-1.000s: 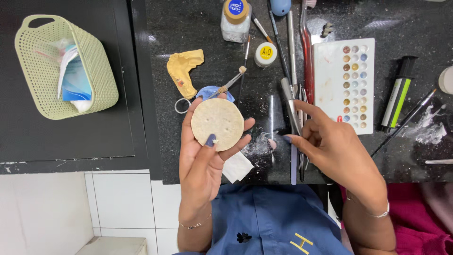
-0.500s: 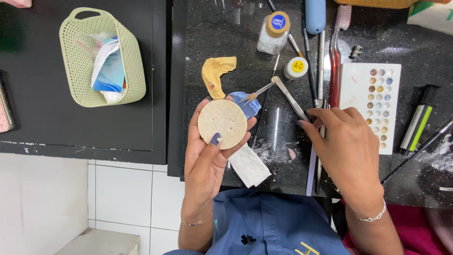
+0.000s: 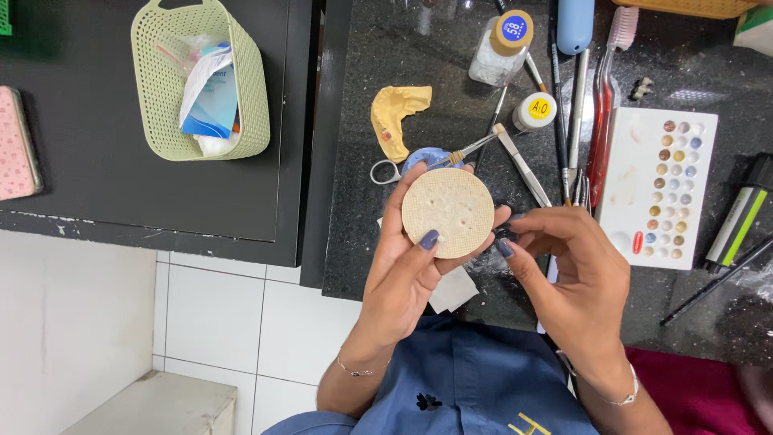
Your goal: The person holds a round porous pad and uses a metal probe and tweezers to shape and refine a small tooth-colored dental crown, turning it over while working. They then carry the pad to a porcelain furnace, place the crown on a firing tray inside, and later pick up a marker and other tools from the bench.
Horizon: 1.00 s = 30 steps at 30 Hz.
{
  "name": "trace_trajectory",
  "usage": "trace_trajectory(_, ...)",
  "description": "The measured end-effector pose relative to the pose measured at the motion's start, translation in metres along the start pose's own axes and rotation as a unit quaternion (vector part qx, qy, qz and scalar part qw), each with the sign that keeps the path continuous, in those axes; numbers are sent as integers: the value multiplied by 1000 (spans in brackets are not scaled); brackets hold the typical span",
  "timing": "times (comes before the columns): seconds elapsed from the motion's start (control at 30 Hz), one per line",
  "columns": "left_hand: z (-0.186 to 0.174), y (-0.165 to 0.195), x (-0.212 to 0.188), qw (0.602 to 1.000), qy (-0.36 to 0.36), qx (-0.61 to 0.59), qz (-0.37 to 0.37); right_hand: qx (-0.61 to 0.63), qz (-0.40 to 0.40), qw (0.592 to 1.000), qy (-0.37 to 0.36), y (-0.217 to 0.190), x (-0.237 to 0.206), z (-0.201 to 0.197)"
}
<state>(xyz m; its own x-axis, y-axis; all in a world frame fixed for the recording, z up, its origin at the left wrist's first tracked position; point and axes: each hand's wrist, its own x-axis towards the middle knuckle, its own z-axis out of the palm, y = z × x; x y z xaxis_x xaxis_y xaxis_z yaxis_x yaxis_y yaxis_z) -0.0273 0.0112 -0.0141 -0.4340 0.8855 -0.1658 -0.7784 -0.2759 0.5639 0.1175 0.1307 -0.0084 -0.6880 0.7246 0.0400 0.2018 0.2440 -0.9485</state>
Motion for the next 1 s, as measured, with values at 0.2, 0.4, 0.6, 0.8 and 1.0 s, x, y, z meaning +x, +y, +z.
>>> trace_trajectory(0.2, -1, -4, -2, 1000, -8, 9, 4, -7, -62, 998, -21, -1, 3, -4)
trace_trajectory(0.4, 4, -24, -4, 992, -33, 124, -18, -131, -77, 986, -67, -1, 12, -5)
trace_trajectory(0.6, 6, -21, -6, 980, -85, 171, -62, -119, -63, 990, -31, 7, 8, -22)
trace_trajectory(0.8, 5, 4, -6, 845, 56, 514, 136, -278, -50, 959, -26, 8, 15, -32)
trace_trajectory(1.0, -8, 13, 29, 645, 93, 725, 224, -322, -79, 942, -53, 15, 21, -11)
